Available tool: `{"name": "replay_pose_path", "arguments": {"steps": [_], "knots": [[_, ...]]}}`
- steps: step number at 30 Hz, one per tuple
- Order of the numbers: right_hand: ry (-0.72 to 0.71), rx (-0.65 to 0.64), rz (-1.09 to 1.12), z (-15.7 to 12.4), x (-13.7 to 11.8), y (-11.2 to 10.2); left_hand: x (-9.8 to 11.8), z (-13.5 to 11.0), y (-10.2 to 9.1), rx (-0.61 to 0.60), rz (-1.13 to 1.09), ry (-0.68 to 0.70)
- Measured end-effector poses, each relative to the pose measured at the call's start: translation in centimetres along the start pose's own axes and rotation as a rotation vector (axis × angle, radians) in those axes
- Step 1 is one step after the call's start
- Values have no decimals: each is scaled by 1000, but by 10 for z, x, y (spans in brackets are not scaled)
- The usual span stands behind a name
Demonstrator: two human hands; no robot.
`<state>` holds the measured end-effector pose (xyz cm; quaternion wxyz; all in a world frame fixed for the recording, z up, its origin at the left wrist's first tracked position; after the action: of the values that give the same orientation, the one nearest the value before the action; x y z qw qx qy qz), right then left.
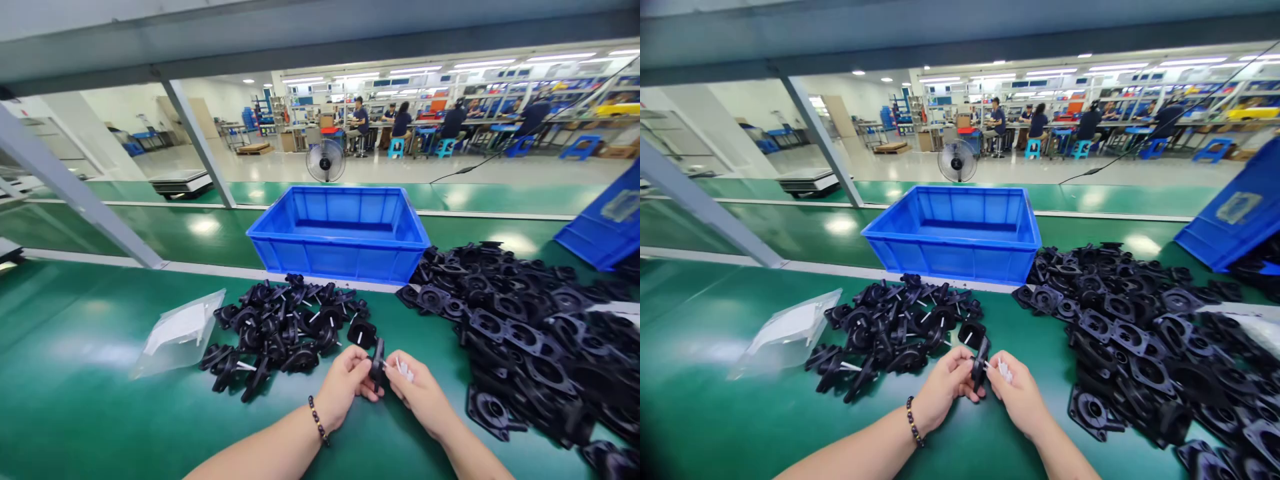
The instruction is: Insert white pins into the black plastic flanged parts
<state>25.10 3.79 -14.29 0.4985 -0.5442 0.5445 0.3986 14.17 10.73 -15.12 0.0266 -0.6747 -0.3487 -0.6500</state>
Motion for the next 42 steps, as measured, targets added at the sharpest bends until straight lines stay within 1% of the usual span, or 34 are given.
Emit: {"name": "replay_pose_path", "arguments": {"steps": [2, 6, 13, 17, 20, 27, 31, 33, 35, 37, 39, 42], "knots": [[8, 1, 55, 1, -1, 0, 5, -2, -1, 23, 70, 51], [1, 30, 83, 2, -2, -2, 12, -3, -5, 60, 182, 133], [-9, 16, 116, 4, 1, -2, 10, -4, -10, 43, 323, 170], [-22, 7, 150, 3, -4, 1, 15, -7, -9, 51, 404, 208], [-39, 30, 152, 3, -7, 1, 20, -9, -9, 56, 440, 222], [-77, 59, 146, 3, -11, 0, 24, -9, -12, 13, 499, 257], [-66, 36, 208, 3, -12, 4, 25, -10, -14, 66, 562, 319], [-42, 5, 266, 4, -11, 7, 27, -13, -16, 101, 618, 393], [-28, 21, 325, 6, -11, 7, 30, -18, -17, 127, 687, 521], [-35, 113, 376, 8, -9, 0, 31, -24, -15, 118, 775, 684], [-57, 243, 426, 11, -6, -11, 30, -29, -9, 98, 825, 837], [-93, 390, 497, 13, -1, -26, 25, -33, 1, 114, 816, 982]]}}
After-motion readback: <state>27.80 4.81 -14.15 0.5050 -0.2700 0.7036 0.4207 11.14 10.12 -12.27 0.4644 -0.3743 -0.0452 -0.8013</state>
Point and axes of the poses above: each hand's wrist, its own z-axis towards the middle knuckle, its own y-axis out of the palm, x = y × z, the point moved 4 cm from there along z, towards the middle knuckle, and after that the axes turned 9 degrees about -x, right-handed, at the moved point
